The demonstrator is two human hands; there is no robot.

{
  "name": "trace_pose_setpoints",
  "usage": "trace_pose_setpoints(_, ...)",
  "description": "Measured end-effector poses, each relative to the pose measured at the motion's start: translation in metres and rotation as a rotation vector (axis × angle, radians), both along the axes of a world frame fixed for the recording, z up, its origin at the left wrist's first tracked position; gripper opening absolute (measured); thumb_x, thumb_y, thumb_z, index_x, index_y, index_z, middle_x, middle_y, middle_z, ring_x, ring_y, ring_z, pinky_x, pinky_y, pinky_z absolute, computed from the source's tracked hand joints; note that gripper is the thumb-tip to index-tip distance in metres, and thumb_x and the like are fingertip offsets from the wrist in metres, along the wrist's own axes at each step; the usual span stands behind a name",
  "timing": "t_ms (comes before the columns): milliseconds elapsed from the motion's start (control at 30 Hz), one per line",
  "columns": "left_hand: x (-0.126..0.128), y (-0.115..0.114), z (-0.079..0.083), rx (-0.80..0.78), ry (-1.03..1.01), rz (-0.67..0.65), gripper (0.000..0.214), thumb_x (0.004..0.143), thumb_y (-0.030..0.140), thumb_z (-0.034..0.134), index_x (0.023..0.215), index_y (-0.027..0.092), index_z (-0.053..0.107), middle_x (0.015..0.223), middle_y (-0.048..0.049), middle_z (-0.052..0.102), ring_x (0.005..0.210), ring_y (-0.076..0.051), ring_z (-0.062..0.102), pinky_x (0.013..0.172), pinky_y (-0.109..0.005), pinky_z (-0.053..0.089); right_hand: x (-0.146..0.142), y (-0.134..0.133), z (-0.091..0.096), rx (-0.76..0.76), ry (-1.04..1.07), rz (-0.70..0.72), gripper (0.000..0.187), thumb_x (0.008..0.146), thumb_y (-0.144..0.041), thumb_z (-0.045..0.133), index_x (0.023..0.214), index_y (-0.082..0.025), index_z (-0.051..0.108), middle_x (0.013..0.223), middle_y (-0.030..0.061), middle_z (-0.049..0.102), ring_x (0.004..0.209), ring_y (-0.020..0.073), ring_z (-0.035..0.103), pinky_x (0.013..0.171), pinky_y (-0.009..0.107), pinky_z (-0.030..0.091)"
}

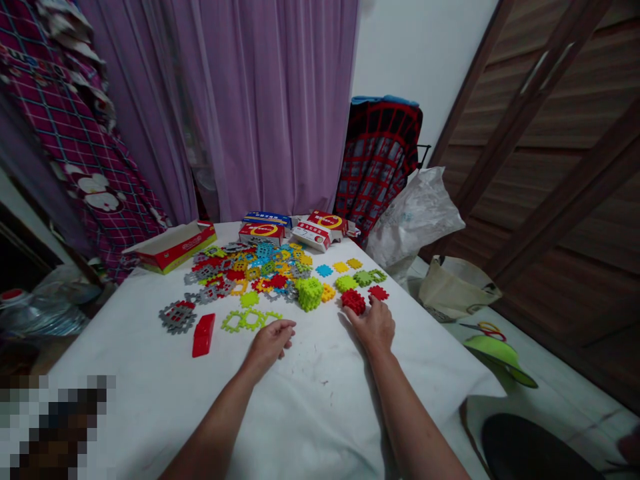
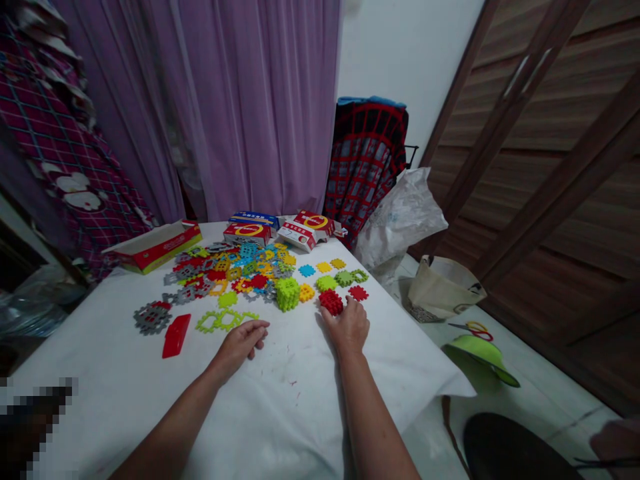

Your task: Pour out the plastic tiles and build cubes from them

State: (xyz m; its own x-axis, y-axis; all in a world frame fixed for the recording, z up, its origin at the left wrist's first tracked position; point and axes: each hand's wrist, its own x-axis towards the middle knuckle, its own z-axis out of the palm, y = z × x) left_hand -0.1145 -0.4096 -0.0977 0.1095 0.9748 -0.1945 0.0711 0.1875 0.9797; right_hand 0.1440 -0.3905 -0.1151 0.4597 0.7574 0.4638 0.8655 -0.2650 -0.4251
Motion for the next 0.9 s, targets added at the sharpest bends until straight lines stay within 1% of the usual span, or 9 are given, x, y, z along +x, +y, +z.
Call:
trace_pose_setpoints(67,0.001,-0.001,0.001,0.004,0.008,-0.001,0.044,0.066,0.043,0.065,0.098,0.013,0.068,0.082,-0.005,0.066,0.061,-0.011,0.058,0.042,-0.019,0.037,-0.002,0.002,0.001,0.022,-0.011,-0.005,0.075,0.074,-0.064,0.064,0.126,-0.012,0.054,0.115,0.021,0.063,0.101,0.0325,0.059,0.08,0.041,0.043)
trace_pose_setpoints(133,0.001,-0.001,0.002,0.01,0.016,-0.001,0.045,0.065,0.043,0.064,0.098,0.013,0.068,0.082,-0.0048,0.066,0.062,-0.011,0.058,0.042,-0.019,0.037,-0.003,0.004,0.002,0.011,-0.012,0.011,0.075,0.075,-0.064,0.064,0.128,-0.012,0.054,0.117,0.0209,0.064,0.103,0.0332,0.059,0.081,0.042,0.042)
trace_pose_setpoints(233,0.001,-0.002,0.004,0.007,0.018,0.003,0.046,0.065,0.044,0.063,0.098,0.013,0.068,0.081,-0.0044,0.066,0.062,-0.011,0.057,0.042,-0.019,0.037,-0.004,0.006,0.004,-0.009,-0.014,0.052,0.072,0.076,-0.063,0.063,0.126,-0.012,0.056,0.117,0.0199,0.065,0.104,0.0332,0.059,0.081,0.041,0.042)
trace_pose_setpoints(300,0.001,-0.002,0.005,0.005,0.017,-0.001,0.046,0.064,0.044,0.063,0.098,0.013,0.068,0.081,-0.0041,0.066,0.062,-0.011,0.057,0.042,-0.019,0.037,-0.004,0.007,0.005,-0.024,-0.008,0.066,0.066,0.078,-0.061,0.061,0.122,-0.013,0.058,0.113,0.0178,0.067,0.101,0.0314,0.059,0.08,0.039,0.041)
trace_pose_setpoints(433,0.001,-0.002,0.004,0.002,0.019,-0.002,0.046,0.064,0.045,0.064,0.098,0.013,0.068,0.081,-0.0041,0.066,0.062,-0.011,0.058,0.042,-0.019,0.036,-0.003,0.007,0.008,-0.087,0.025,0.054,0.055,0.079,-0.057,0.059,0.116,-0.015,0.061,0.104,0.013,0.069,0.094,0.0276,0.061,0.077,0.036,0.04)
trace_pose_setpoints(633,0.0,0.0,0.0,0.012,0.02,0.003,0.045,0.065,0.044,0.065,0.098,0.013,0.068,0.082,-0.0049,0.066,0.062,-0.011,0.057,0.042,-0.019,0.037,-0.003,0.004,0.01,-0.1,0.053,0.043,0.053,0.079,-0.051,0.06,0.118,-0.015,0.061,0.108,0.0143,0.069,0.097,0.0289,0.062,0.075,0.037,0.04)
trace_pose_setpoints(700,0.0,0.0,-0.001,0.01,0.012,0.001,0.045,0.066,0.044,0.065,0.098,0.013,0.068,0.082,-0.0048,0.066,0.061,-0.01,0.057,0.042,-0.018,0.036,-0.003,0.004,0.009,-0.104,0.051,0.036,0.054,0.079,-0.051,0.06,0.119,-0.015,0.061,0.109,0.0148,0.069,0.097,0.0293,0.062,0.076,0.037,0.04)
trace_pose_setpoints(767,0.0,0.0,-0.001,0.009,-0.007,0.0,0.045,0.066,0.044,0.066,0.099,0.013,0.068,0.084,-0.0049,0.066,0.061,-0.01,0.057,0.041,-0.018,0.036,-0.002,0.005,0.007,-0.105,0.047,0.026,0.059,0.078,-0.053,0.06,0.121,-0.014,0.06,0.11,0.0158,0.069,0.098,0.0302,0.062,0.076,0.038,0.041)
trace_pose_setpoints(900,-0.002,0.001,-0.001,0.002,-0.046,0.026,0.045,0.068,0.044,0.067,0.101,0.013,0.067,0.088,-0.006,0.066,0.061,-0.009,0.057,0.041,-0.017,0.037,0.001,0.007,0.001,-0.061,0.046,0.032,0.072,0.075,-0.065,0.059,0.124,-0.013,0.059,0.111,0.0176,0.069,0.098,0.0321,0.061,0.077,0.04,0.042)
